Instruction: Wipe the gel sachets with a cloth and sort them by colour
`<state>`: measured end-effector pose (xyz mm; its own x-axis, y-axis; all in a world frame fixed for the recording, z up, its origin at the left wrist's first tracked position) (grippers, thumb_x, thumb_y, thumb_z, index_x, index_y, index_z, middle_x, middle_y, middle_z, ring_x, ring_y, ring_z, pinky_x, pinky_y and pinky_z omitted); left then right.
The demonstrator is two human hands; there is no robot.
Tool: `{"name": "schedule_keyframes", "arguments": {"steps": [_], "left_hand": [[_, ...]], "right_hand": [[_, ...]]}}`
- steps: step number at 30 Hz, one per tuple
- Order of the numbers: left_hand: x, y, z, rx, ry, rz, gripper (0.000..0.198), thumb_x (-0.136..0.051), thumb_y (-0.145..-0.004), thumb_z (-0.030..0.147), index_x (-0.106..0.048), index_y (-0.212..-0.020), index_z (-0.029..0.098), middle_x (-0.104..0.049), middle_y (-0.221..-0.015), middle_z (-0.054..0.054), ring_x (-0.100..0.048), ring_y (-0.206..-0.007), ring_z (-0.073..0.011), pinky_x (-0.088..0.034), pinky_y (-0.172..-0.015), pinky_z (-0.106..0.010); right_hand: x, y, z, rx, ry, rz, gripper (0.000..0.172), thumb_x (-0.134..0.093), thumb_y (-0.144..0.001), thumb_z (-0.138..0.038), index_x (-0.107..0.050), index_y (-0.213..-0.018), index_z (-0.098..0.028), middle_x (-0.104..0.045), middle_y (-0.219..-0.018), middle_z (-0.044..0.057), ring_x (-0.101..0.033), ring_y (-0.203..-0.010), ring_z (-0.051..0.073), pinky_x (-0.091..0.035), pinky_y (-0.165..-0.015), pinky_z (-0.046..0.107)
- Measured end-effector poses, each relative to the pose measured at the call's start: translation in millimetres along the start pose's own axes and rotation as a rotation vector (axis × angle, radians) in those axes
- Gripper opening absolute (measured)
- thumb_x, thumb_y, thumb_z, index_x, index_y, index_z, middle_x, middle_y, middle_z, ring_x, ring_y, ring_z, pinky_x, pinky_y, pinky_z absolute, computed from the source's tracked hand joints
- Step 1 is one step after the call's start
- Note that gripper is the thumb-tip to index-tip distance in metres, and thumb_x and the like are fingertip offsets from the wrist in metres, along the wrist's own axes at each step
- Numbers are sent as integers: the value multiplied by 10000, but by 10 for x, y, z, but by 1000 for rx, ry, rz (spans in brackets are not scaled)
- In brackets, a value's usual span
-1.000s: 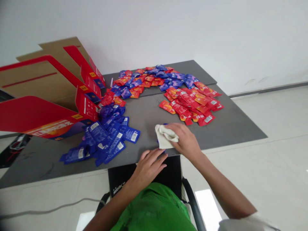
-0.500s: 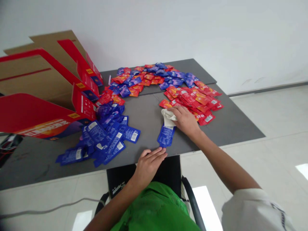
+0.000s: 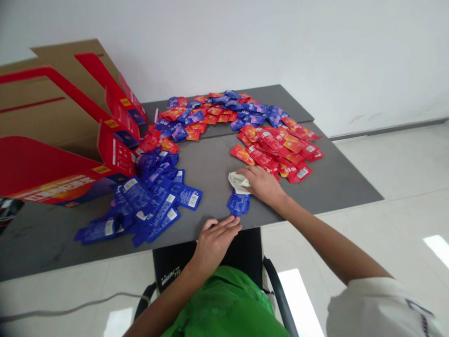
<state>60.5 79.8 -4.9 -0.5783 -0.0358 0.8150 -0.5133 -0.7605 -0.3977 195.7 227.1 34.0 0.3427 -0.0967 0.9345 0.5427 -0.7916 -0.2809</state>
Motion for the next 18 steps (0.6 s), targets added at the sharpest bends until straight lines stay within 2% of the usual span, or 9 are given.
{"name": "schedule_keyframes", "arguments": {"steps": [3,5,7,10,12,14,18], "left_hand": [[-39,14,-22,15,-3,-14,228,-611,-1107,189,-766,-1258,263,-778,-1369,-22,-732,-1299,-190,-512,-979,-374],[-35,18,-22,18,13,-4,222,-610,-1109,194,-761,-1257,263,-773,-1379,-15,-725,-1309,-184,-504,-989,-373],[-10,13,-16,19,32,13,214,-611,-1110,198,-756,-1255,261,-772,-1382,-6,-722,-1310,-176,-495,-989,-373],[32,-6,-14,33,59,29,203,-617,-1110,203,-759,-1241,267,-822,-1265,9,-765,-1207,-169,-486,-947,-375],[43,-15,-19,44,72,25,202,-616,-1112,209,-763,-1235,273,-846,-1167,18,-785,-1131,-166,-481,-922,-374],[46,-15,-15,40,79,26,206,-610,-1114,207,-763,-1237,268,-841,-1192,12,-777,-1161,-168,-481,-928,-374],[12,2,-24,33,70,17,215,-604,-1112,194,-761,-1242,262,-782,-1363,-2,-727,-1301,-177,-490,-974,-381]], "right_hand": [[230,-126,179,-71,76,98,421,-639,-1011,-257,-645,-1428,-207,-720,-1359,156,-689,-1227,328,-593,-1007,461],[434,-55,86,-78,73,224,446,-624,-1028,-265,-616,-1471,-217,-701,-1398,152,-669,-1268,325,-571,-1052,462],[509,99,-163,-21,21,264,478,-630,-1036,-280,-582,-1508,-229,-690,-1419,148,-662,-1283,310,-559,-1077,445],[286,350,-629,141,-59,92,500,-646,-1027,-269,-565,-1520,-247,-698,-1419,127,-676,-1267,288,-578,-1047,413],[86,467,-778,194,-97,-15,488,-647,-1011,-222,-583,-1494,-253,-709,-1411,109,-686,-1256,272,-593,-1024,397],[-39,463,-708,175,-110,-37,493,-661,-983,-183,-598,-1468,-247,-712,-1405,106,-686,-1262,272,-595,-1035,402],[-65,134,-177,41,-51,19,475,-684,-977,-227,-619,-1447,-225,-718,-1375,138,-691,-1242,307,-594,-1044,463]]}}
Point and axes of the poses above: each hand's wrist, its own y-axis away from the middle knuckle, its own x-axis out of the back of the hand, z = x × y, the point moved 10 cm from there along -y, towards the middle knuckle
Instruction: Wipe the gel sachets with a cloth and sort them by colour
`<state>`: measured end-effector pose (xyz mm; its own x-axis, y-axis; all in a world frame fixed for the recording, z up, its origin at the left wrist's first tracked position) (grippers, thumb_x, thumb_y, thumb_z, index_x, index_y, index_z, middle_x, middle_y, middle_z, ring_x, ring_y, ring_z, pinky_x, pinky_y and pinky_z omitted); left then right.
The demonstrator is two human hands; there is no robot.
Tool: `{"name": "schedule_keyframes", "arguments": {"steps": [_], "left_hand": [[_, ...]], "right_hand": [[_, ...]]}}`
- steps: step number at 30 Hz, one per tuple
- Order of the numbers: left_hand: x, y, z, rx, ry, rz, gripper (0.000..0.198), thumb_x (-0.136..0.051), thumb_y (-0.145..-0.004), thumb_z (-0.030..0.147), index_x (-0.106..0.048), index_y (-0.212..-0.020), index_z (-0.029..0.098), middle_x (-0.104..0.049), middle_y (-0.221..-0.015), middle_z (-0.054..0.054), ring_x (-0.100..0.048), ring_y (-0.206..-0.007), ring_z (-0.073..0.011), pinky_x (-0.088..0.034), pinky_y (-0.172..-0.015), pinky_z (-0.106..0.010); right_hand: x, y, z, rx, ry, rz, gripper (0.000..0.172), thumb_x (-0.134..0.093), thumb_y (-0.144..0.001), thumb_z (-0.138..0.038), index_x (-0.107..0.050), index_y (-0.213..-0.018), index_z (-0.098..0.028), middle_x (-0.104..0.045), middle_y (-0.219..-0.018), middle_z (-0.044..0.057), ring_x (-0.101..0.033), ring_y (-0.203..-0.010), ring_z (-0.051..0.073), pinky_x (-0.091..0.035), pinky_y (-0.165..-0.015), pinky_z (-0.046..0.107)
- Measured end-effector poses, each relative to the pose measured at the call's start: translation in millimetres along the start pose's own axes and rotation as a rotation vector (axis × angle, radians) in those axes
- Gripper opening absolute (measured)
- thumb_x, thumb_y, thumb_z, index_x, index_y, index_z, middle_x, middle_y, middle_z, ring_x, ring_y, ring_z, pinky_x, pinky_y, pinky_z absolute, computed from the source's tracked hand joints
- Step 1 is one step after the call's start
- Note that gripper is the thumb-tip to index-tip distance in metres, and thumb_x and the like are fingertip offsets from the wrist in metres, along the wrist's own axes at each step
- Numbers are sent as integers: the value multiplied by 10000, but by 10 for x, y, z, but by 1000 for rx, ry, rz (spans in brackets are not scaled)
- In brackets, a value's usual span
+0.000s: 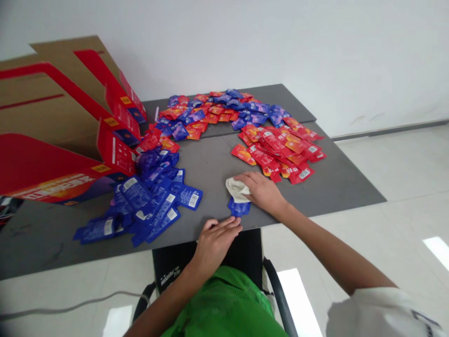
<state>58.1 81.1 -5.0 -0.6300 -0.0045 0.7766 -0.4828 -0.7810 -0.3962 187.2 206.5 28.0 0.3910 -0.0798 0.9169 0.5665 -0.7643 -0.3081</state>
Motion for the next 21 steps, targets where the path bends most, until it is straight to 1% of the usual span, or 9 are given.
{"name": "schedule_keyframes", "arguments": {"steps": [3,5,7,9,11,13,15,18,21], "left_hand": [[-28,8,-20,9,-4,-10,210,-612,-1108,196,-763,-1238,265,-775,-1373,1,-725,-1307,-175,-496,-978,-380],[-44,10,-32,16,-8,-20,211,-619,-1105,199,-768,-1239,268,-776,-1373,4,-724,-1308,-169,-502,-982,-378],[-64,11,-40,22,-20,-41,220,-624,-1102,203,-774,-1246,278,-777,-1373,5,-723,-1307,-163,-508,-987,-377],[-71,10,-41,22,-29,-55,228,-624,-1102,205,-778,-1251,285,-777,-1375,5,-722,-1307,-163,-510,-991,-377],[-50,2,-33,20,-25,-50,227,-622,-1103,206,-779,-1248,282,-786,-1358,1,-723,-1304,-169,-505,-989,-376],[-26,-11,-22,22,-14,-48,221,-615,-1108,208,-781,-1235,280,-812,-1298,-2,-737,-1273,-173,-496,-982,-373],[-13,-24,-13,26,3,-55,216,-604,-1116,215,-783,-1218,282,-833,-1228,2,-756,-1222,-170,-489,-972,-369],[-11,-26,-13,31,18,-53,213,-601,-1119,220,-772,-1229,280,-829,-1244,5,-754,-1228,-168,-485,-971,-369],[-52,-2,-32,31,4,-51,218,-613,-1110,206,-768,-1246,276,-793,-1341,-7,-728,-1296,-182,-493,-988,-379]], "right_hand": [[114,-246,349,-90,84,7,419,-660,-993,-254,-656,-1409,-204,-733,-1338,155,-707,-1203,327,-606,-1008,475],[294,-291,418,-132,130,80,433,-645,-1004,-268,-649,-1432,-204,-721,-1361,163,-694,-1232,336,-595,-1034,485],[516,-206,337,-154,127,201,460,-629,-1026,-298,-618,-1480,-228,-699,-1404,153,-674,-1276,328,-571,-1079,481],[642,-38,130,-132,90,261,484,-628,-1037,-318,-592,-1515,-258,-692,-1424,134,-669,-1287,316,-557,-1101,467],[590,139,-161,-51,45,197,515,-636,-1025,-290,-576,-1537,-272,-694,-1434,120,-674,-1279,308,-561,-1094,449],[406,303,-432,39,5,68,549,-644,-1002,-235,-570,-1545,-272,-699,-1438,111,-682,-1264,301,-578,-1063,431],[205,419,-579,92,-34,-28,558,-656,-980,-201,-583,-1528,-273,-713,-1420,103,-696,-1234,290,-601,-1017,414],[3,395,-484,79,-61,-61,570,-691,-955,-204,-591,-1512,-275,-712,-1420,108,-690,-1247,295,-609,-1010,432],[-25,152,-114,-4,-19,-13,528,-691,-965,-235,-602,-1485,-251,-710,-1407,128,-688,-1247,309,-598,-1030,462]]}}
Point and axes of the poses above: each hand's wrist, its own y-axis away from the middle knuckle, its own x-axis out of the back of the hand, z = x × y, the point moved 10 cm from there along -y, towards the middle knuckle
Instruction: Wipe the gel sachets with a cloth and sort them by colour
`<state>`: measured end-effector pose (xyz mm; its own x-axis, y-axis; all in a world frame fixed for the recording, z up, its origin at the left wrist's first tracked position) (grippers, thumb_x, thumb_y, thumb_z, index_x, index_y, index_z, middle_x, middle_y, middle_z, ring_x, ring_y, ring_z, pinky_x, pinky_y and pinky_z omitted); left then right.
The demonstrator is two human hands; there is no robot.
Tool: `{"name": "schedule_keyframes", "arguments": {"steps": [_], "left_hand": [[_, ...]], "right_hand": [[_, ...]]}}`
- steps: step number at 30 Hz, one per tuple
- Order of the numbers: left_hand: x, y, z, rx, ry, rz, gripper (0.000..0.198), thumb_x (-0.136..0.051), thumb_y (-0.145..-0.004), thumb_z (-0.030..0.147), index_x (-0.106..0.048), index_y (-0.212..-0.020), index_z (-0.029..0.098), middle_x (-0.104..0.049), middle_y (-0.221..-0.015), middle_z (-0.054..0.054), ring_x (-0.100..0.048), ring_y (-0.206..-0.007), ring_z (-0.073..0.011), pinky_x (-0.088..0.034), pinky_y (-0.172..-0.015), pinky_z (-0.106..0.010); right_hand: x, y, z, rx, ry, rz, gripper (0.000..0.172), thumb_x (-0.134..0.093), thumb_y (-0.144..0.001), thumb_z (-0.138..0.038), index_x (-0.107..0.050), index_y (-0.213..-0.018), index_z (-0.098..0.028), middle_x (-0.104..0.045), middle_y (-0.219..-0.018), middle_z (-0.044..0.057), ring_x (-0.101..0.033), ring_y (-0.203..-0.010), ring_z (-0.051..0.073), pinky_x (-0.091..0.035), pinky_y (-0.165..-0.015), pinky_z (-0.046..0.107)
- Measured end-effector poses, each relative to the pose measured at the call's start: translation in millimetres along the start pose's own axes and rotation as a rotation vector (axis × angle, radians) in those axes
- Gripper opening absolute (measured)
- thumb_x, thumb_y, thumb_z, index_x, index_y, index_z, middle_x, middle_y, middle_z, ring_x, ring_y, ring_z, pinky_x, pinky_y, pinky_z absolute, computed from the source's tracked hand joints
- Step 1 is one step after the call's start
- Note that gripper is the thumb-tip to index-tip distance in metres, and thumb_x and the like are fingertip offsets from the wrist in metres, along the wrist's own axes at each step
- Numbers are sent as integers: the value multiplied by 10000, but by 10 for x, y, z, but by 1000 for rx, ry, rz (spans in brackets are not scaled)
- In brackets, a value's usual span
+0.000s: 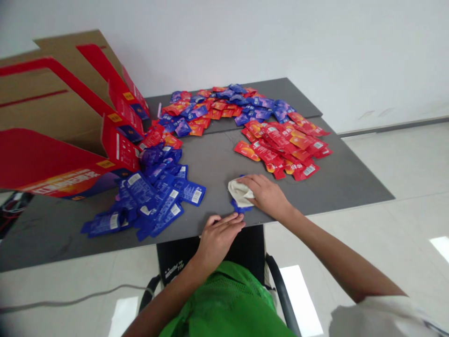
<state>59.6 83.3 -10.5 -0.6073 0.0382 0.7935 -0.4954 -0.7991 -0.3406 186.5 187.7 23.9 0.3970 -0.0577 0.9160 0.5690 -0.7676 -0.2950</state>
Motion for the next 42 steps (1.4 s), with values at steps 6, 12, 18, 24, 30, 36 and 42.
{"name": "schedule_keyframes", "arguments": {"steps": [6,12,18,24,30,36,42], "left_hand": [[6,-18,18,-14,-63,-3,211,-671,-1068,170,-789,-1209,273,-802,-1324,-15,-743,-1267,-184,-516,-988,-381],[272,-427,176,5,-89,2,187,-701,-1066,350,-739,-1211,237,-825,-1082,-30,-752,-1043,-221,-505,-932,-414],[151,-783,67,182,-356,98,527,-675,-1062,434,-573,-1493,147,-695,-1272,-147,-645,-1083,-301,-536,-862,-420],[14,-934,-56,246,-412,114,750,-727,-967,632,-618,-1413,39,-681,-1150,-189,-633,-1015,-331,-574,-859,-458],[87,-1157,22,461,-395,-311,292,-710,-973,249,-768,-1187,59,-731,-1177,-230,-728,-1077,-320,-604,-826,-349],[236,-1248,15,493,-293,-354,348,-513,-1041,232,-828,-1073,87,-802,-1033,-229,-793,-1031,-355,-597,-883,-399],[251,-1183,-379,510,-32,-312,392,-489,-1071,291,-788,-869,136,-792,-817,-176,-810,-924,-331,-572,-894,-394]], "right_hand": [[410,-253,498,-161,129,176,424,-634,-1018,-287,-652,-1436,-217,-731,-1348,146,-695,-1224,328,-589,-1021,471],[906,502,232,-273,73,519,419,-687,-1024,-402,-668,-1422,-273,-750,-1319,105,-718,-1199,299,-571,-1061,455],[753,1153,291,-460,-32,551,353,-669,-1015,-463,-711,-1321,-292,-779,-1233,86,-759,-1091,318,-616,-963,484],[549,1488,535,-652,-159,656,410,-687,-980,-556,-746,-1276,-278,-794,-1212,89,-771,-1057,324,-623,-927,469],[417,1574,666,-803,-291,707,536,-690,-943,-649,-772,-1265,-228,-793,-1177,117,-763,-1013,301,-611,-922,432],[378,1568,674,-794,-351,710,539,-703,-936,-648,-768,-1275,-234,-790,-1209,112,-750,-1058,291,-589,-972,420],[404,1540,636,-753,-362,719,506,-696,-950,-632,-765,-1266,-242,-787,-1228,105,-746,-1086,283,-584,-992,414]]}}
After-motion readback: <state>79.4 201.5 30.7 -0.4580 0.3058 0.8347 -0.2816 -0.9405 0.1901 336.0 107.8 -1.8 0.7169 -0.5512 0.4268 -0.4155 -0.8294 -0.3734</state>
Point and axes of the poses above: each hand's wrist, its own y-axis away from the middle knuckle, its own x-axis out of the back of the hand, z = x × y, the point moved 10 cm from there along -y, towards the middle knuckle
